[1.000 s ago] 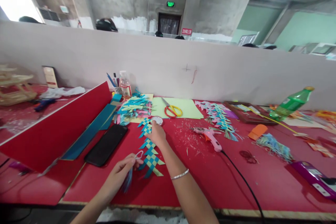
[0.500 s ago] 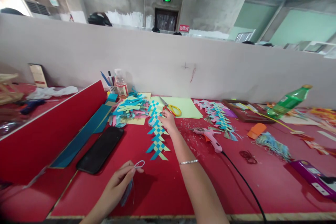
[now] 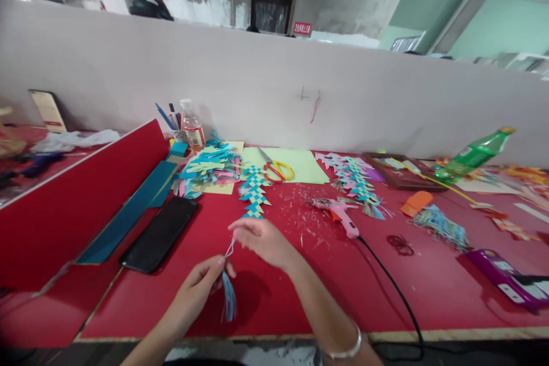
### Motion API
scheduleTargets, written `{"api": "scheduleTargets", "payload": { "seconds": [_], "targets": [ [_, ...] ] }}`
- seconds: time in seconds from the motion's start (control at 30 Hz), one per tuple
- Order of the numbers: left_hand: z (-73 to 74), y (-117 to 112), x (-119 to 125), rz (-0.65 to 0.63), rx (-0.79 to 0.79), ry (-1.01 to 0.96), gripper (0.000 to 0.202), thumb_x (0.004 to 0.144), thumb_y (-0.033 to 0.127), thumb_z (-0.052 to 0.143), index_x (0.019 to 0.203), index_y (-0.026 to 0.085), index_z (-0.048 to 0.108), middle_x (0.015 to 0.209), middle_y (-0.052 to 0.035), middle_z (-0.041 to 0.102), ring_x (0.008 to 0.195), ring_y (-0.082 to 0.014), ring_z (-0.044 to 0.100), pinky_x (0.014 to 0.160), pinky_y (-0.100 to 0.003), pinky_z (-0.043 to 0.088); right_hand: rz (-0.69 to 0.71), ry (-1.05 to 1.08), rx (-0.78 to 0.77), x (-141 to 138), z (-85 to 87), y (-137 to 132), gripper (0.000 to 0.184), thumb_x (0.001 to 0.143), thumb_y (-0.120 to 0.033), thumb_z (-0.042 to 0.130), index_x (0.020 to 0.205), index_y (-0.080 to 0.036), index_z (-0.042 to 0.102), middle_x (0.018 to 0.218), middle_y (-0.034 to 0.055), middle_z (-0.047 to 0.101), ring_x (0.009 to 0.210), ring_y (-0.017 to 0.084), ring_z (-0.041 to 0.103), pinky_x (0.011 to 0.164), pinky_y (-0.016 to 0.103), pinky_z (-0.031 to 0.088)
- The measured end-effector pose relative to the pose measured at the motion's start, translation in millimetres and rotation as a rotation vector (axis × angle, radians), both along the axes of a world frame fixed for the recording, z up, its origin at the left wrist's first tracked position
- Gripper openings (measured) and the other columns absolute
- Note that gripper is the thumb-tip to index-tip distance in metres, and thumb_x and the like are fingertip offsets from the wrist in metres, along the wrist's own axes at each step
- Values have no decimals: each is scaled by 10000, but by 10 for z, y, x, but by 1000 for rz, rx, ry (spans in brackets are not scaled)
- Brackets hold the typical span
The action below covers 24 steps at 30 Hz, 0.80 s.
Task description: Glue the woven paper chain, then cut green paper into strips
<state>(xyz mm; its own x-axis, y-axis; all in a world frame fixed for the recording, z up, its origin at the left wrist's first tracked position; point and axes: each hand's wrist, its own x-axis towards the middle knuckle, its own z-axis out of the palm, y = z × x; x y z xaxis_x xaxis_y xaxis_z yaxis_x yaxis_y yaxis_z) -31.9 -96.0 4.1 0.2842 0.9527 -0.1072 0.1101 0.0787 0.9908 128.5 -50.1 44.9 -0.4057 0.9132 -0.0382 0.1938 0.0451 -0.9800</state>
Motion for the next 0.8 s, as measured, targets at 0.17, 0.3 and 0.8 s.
{"api": "scheduleTargets", "payload": {
  "seconds": [0.17, 0.3, 0.8],
  "targets": [
    [71, -21, 123, -108, 111, 32, 464, 817, 497, 378, 572, 152, 568, 587, -14, 515, 610, -129, 465, 630, -218, 372, -221, 203, -103, -135, -128, -421, 216, 725, -351, 594, 821, -162, 642, 605, -20, 584, 448, 69, 487, 503, 225, 408],
    [97, -14, 134, -114, 225, 85, 381, 829, 387, 392, 578, 154, 560, 669, -26, 539, 699, -143, 510, 702, -230, 381, -369, 239, -63, -73, -198, -441, 156, 687, -291, 630, 797, -186, 666, 759, 13, 645, 683, 116, 579, 639, 236, 457],
    [-14, 120, -15, -216, 245, 406, 362, 872, 356, 353, 721, 157, 615, 679, -7, 619, 653, -128, 555, 606, -195, 379, -898, -933, 454, 1155, -360, -224, 319, 782, -303, 465, 1028, -120, 553, 992, 159, 585, 954, 266, 518, 803, 397, 406]
  ]
}}
